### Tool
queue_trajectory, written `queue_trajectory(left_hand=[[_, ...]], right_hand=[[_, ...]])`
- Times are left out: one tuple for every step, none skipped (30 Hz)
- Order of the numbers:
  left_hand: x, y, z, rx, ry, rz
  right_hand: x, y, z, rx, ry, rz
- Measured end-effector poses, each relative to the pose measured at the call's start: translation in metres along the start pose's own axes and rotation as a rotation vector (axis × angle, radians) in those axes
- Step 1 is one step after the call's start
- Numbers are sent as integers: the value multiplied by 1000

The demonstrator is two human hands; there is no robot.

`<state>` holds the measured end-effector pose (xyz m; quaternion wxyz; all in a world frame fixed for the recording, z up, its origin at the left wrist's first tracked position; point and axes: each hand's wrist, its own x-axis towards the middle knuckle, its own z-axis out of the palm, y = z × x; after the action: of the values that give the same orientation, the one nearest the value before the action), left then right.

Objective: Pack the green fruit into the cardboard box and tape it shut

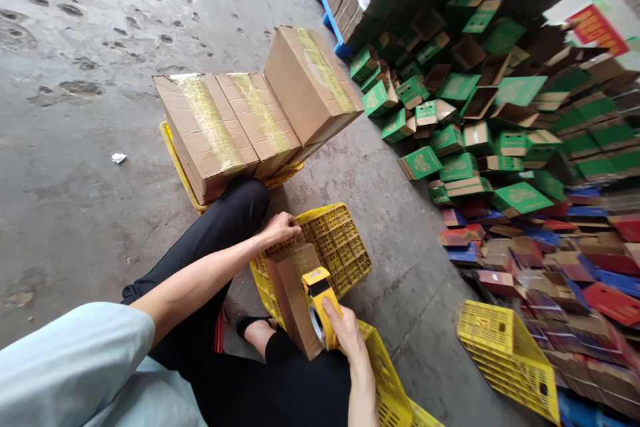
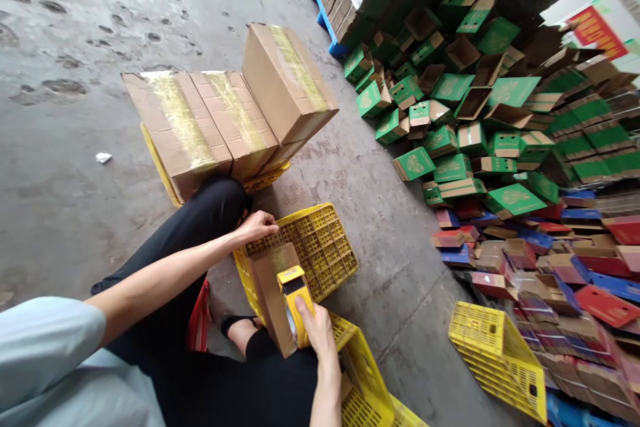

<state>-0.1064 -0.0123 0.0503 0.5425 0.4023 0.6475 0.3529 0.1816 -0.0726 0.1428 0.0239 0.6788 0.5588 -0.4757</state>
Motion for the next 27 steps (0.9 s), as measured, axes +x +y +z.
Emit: queue_trajectory(left_hand=[[1,-1,-1,17,22,-1],[2,-2,-2,31,41,-3],[2,-4,-2,43,59,-8],[3,-5,-2,52,74,-14],[3,-7,-1,59,86,-21],[4,-9,0,65,95,-28],[4,-11,0,69,101,-34],[4,-12,1,71,105,-38],[5,-13,2,72,108,-40],[5,-14,2,73,111,-41],[5,-15,3,73,115,-42],[6,-16,4,73,120,-45],[7,-18,4,72,126,-49],[7,-19,5,71,131,-55],[8,-20,7,70,137,-63],[10,-22,8,69,142,-72],[11,-24,10,67,147,-83],[12,-26,12,65,151,-96],[14,-28,14,62,154,-110],[16,-30,16,59,157,-125],[17,-33,18,55,159,-140],[19,-36,20,52,161,-157],[20,-38,22,48,161,-175],[21,-41,24,45,160,-194],[22,-44,26,41,156,-213],[22,-47,28,36,150,-233],[23,-49,30,32,141,-252]], right_hand=[[2,-3,1,-6,-4,5],[5,-6,1,-16,-7,11],[7,-8,2,-29,-8,18],[8,-10,2,-42,-8,24],[10,-11,3,-55,-9,28],[11,-12,3,-64,-11,32],[12,-12,4,-69,-15,37],[14,-12,4,-73,-20,44],[15,-12,5,-78,-22,49],[17,-12,5,-87,-24,50],[18,-12,5,-98,-24,50],[20,-12,6,-109,-26,48],[22,-12,6,-118,-28,48],[23,-12,7,-126,-30,51],[25,-13,7,-132,-31,57],[26,-13,8,-137,-31,66],[27,-14,8,-141,-31,75],[28,-14,8,-146,-31,83],[29,-14,9,-151,-29,90],[30,-14,9,-152,-28,95],[30,-14,9,-152,-28,98],[31,-13,8,-154,-28,98],[31,-12,8,-157,-27,96],[31,-11,8,-161,-27,91],[32,-10,8,-167,-28,85],[32,-10,8,-172,-28,80],[32,-9,7,-175,-20,76]])
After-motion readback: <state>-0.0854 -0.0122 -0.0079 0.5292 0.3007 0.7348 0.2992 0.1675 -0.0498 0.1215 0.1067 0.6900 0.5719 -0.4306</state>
